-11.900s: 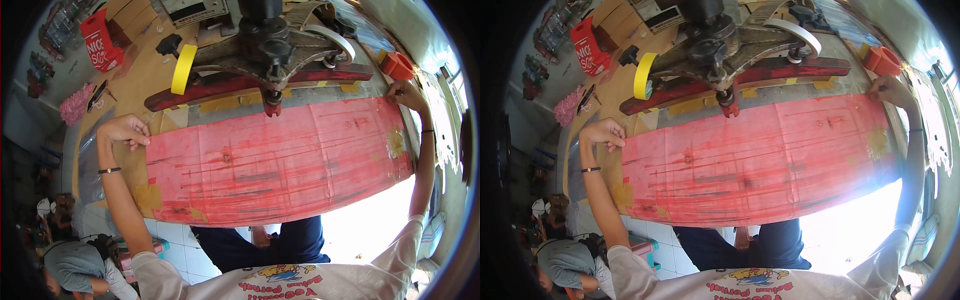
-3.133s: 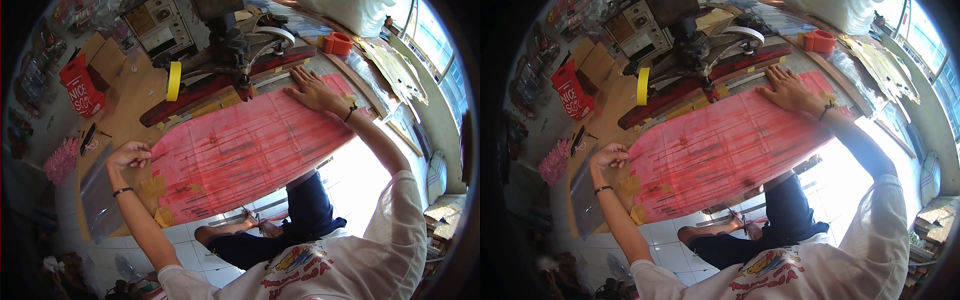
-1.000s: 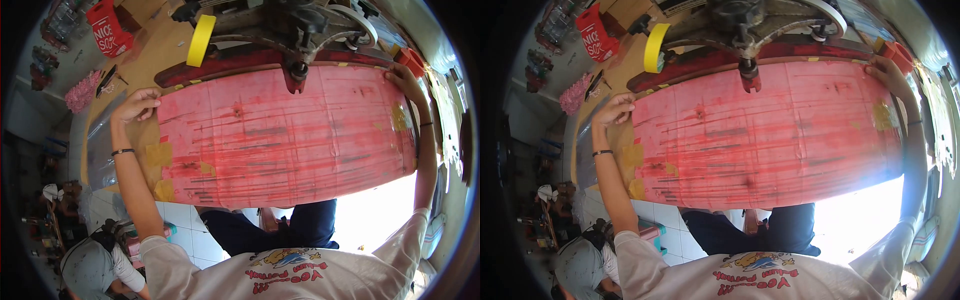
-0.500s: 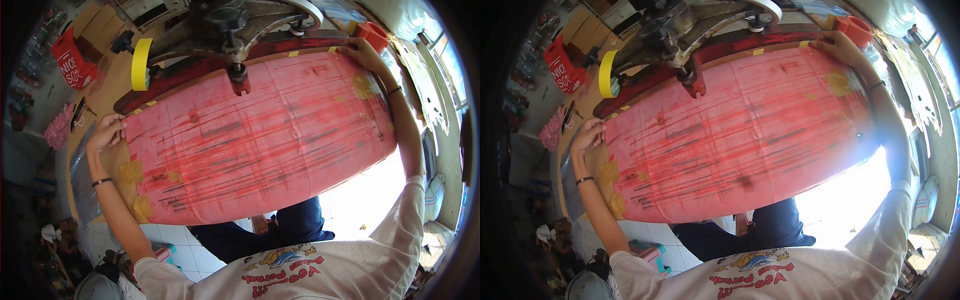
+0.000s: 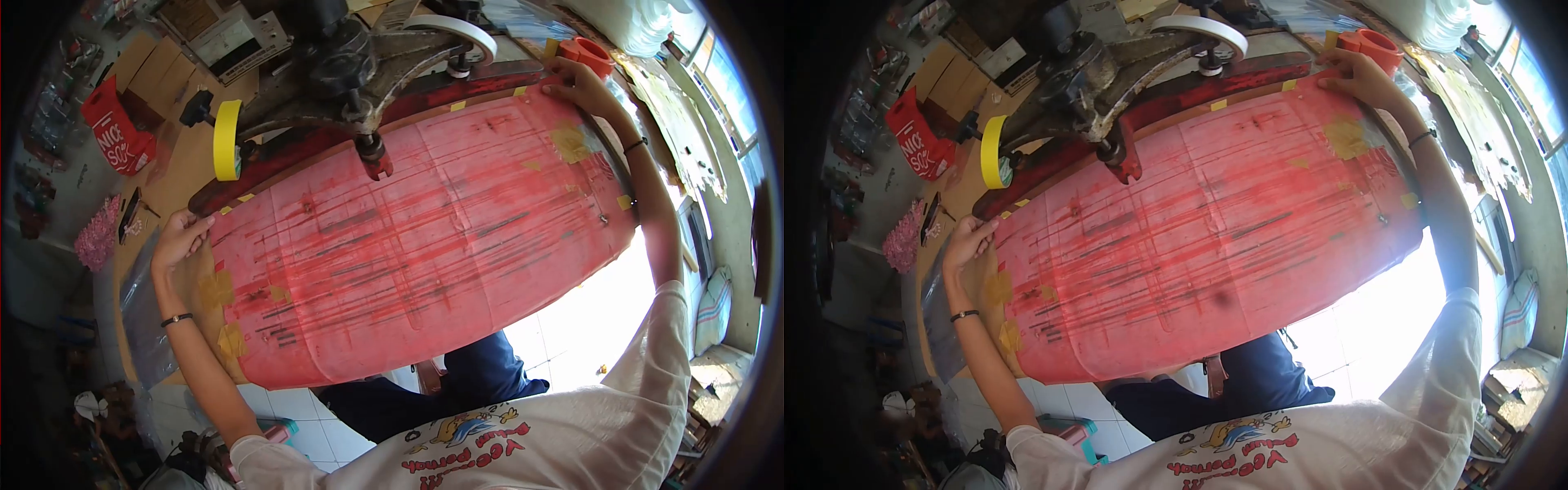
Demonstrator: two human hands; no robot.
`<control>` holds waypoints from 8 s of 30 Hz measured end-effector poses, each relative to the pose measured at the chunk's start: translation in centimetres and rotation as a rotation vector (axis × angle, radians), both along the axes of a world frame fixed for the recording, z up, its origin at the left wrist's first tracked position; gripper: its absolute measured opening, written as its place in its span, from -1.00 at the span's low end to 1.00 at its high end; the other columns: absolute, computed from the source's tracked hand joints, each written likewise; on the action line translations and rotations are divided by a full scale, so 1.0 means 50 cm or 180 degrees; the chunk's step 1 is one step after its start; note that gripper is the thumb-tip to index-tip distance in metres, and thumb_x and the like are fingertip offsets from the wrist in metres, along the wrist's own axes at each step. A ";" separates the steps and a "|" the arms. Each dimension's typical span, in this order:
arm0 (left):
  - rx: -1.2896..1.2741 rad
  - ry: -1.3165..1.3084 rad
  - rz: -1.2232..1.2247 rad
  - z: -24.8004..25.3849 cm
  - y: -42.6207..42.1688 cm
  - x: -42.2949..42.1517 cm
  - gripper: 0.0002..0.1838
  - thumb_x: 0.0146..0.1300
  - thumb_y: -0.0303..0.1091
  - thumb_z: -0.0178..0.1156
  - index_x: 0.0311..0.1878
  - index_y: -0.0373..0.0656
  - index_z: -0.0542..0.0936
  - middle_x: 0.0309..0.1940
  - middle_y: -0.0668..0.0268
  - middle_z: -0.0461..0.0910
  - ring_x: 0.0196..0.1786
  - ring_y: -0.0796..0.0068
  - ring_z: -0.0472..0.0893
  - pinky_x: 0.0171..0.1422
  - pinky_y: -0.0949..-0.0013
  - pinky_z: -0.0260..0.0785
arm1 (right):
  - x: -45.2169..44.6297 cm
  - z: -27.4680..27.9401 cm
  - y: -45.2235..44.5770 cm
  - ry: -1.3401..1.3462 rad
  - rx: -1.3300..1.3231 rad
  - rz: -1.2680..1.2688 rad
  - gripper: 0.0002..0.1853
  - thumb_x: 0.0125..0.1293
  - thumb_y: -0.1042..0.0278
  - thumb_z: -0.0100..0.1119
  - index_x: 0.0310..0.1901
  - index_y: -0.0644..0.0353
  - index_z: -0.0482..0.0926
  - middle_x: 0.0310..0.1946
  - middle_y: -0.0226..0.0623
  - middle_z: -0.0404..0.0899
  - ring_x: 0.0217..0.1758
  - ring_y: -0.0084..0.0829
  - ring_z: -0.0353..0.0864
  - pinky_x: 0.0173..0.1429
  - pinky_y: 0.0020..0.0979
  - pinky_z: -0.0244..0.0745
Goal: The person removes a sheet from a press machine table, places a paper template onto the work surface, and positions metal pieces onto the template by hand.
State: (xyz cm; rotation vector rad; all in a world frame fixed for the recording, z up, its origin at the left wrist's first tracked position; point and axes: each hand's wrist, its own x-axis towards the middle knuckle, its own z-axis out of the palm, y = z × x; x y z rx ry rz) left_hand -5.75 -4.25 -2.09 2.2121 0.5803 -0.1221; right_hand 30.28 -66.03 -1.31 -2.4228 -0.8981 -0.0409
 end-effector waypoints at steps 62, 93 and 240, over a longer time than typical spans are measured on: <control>-0.0223 -0.0248 -0.0390 -0.016 0.031 -0.010 -0.80 0.38 -0.35 0.14 -0.12 -0.31 0.61 -0.67 0.52 0.35 -0.69 0.75 0.27 -0.55 0.58 0.11 | 0.004 -0.031 0.000 -0.0189 0.0070 -0.0291 -0.62 0.25 0.23 0.32 0.04 0.22 0.60 -0.37 -0.46 0.56 -0.28 -0.65 0.45 -0.15 -0.53 0.36; 0.0372 -0.0389 -0.0174 -0.033 0.011 -0.013 -0.84 0.41 -0.32 0.00 -0.29 -0.16 0.48 -0.66 0.53 0.33 -0.71 0.77 0.33 -0.69 0.60 0.07 | 0.106 -0.088 -0.049 0.0202 0.0046 -0.0184 -0.52 0.39 0.07 0.18 0.19 0.24 0.50 -0.12 -0.26 0.64 -0.06 -0.56 0.55 0.10 -0.50 0.42; -0.0221 -0.0171 -0.0193 -0.016 0.021 0.006 -0.95 0.30 -0.50 0.04 -0.28 -0.23 0.48 -0.65 0.42 0.42 -0.70 0.69 0.39 -0.66 0.58 0.18 | 0.005 -0.011 -0.023 0.0216 -0.0063 0.0055 -0.76 0.27 0.35 0.24 -0.09 0.26 0.67 -0.31 -0.25 0.70 -0.22 -0.47 0.65 -0.03 -0.40 0.51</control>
